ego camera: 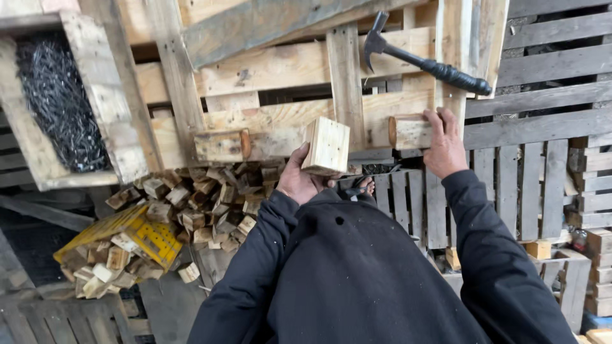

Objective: The person assembles wooden pallets by placing small wooden blocks onto pallet frames and hammering nails into them. They repeatedly pick up blocks, position them, and drive nails using a hammer, occasionally adjusting the blocks or retrieving more nails from a nearby container.

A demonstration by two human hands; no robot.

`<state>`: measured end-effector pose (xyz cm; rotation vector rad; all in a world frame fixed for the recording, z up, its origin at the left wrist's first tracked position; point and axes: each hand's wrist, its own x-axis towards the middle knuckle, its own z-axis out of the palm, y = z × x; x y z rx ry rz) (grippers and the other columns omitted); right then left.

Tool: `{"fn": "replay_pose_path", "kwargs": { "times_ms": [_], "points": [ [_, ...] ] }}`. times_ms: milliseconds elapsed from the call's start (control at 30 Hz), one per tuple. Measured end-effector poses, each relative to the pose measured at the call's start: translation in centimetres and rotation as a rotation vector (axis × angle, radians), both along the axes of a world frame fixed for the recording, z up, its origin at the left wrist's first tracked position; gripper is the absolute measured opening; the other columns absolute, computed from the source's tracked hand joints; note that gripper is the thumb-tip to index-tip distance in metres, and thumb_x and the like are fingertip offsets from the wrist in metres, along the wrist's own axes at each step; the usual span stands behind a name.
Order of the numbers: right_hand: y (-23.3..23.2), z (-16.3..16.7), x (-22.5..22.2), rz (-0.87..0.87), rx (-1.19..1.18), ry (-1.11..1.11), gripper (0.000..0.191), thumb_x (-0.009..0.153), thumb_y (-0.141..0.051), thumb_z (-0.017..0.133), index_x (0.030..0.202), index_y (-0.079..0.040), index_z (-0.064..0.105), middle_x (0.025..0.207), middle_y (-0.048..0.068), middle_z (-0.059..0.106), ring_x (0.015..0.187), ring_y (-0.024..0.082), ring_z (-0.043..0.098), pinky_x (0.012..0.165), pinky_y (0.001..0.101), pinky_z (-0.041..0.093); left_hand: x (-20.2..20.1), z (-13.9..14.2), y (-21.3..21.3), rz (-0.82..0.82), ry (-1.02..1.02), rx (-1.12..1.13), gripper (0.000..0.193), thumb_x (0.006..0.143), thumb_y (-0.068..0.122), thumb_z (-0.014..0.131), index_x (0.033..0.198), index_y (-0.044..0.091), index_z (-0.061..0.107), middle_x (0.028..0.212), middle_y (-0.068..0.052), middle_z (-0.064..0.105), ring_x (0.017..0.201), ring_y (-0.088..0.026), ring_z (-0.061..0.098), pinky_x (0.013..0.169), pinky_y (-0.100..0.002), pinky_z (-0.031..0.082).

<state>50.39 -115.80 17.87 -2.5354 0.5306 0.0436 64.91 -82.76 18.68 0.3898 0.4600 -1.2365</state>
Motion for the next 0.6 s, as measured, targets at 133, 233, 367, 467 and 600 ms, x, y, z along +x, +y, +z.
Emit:
{"fn": "replay_pose_path", "kwargs": {
  "times_ms": [133, 233, 367, 467, 600],
  "points": [
    [-0.4, -0.4, -0.4, 0.033, -0.028, -0.057, 0.088, 0.066, 0.014, 0.064, 0.148, -0.011, 0.045, 0.147, 0.023, 0.04, 0.137, 0.048, 0.04, 0.115, 0.0507, 0.04, -2.5, -0.4, -0.2, 0.034, 0.093, 0.016, 0.068, 0.094, 0.054, 0.064, 0.142, 0.007, 0.055, 0.121, -0.015, 0.072, 0.1, -0.03, 0.071, 0.072, -0.041, 0.057],
    [-0.6, -1.6, -0.9, 0.058, -0.01, -0.12, 0.089, 0.067, 0.016, 0.063, 0.149, -0.012, 0.043, 0.149, 0.023, 0.038, 0.14, 0.047, 0.041, 0.116, 0.0492, 0.043, -3.7, -0.3, -0.3, 0.088, -0.108, 0.069, 0.079, 0.096, 0.052, 0.07, 0.147, -0.003, 0.047, 0.124, -0.022, 0.068, 0.104, -0.033, 0.069, 0.077, -0.041, 0.057],
    [0.4, -4.2, -2.7, 0.018, -0.101, -0.279, 0.089, 0.067, 0.019, 0.066, 0.147, -0.014, 0.046, 0.147, 0.018, 0.041, 0.138, 0.042, 0.044, 0.115, 0.0461, 0.045, -5.0, 0.6, 0.3, 0.092, -0.714, 0.534, 0.087, 0.079, 0.03, 0.079, 0.151, 0.01, 0.034, 0.131, -0.014, 0.061, 0.113, -0.023, 0.063, 0.089, -0.037, 0.053],
    [1.5, -5.0, -3.7, -0.009, -0.226, -0.309, 0.087, 0.064, 0.017, 0.072, 0.142, -0.014, 0.05, 0.143, 0.018, 0.04, 0.134, 0.04, 0.045, 0.111, 0.047, 0.046, -5.9, 1.1, 1.1, 0.172, -0.869, 0.642, 0.083, 0.077, 0.016, 0.083, 0.147, -0.001, 0.041, 0.134, -0.014, 0.06, 0.121, -0.023, 0.062, 0.106, -0.035, 0.049],
    [1.5, -3.7, -3.6, -0.022, -0.069, -0.314, 0.082, 0.069, 0.017, 0.074, 0.141, -0.014, 0.051, 0.143, 0.016, 0.04, 0.134, 0.037, 0.046, 0.112, 0.0482, 0.049, -6.3, 1.5, 2.5, 0.15, -0.859, 0.799, 0.08, 0.074, 0.009, 0.085, 0.142, -0.003, 0.044, 0.13, -0.015, 0.061, 0.118, -0.024, 0.062, 0.105, -0.035, 0.05]
  ]
}}
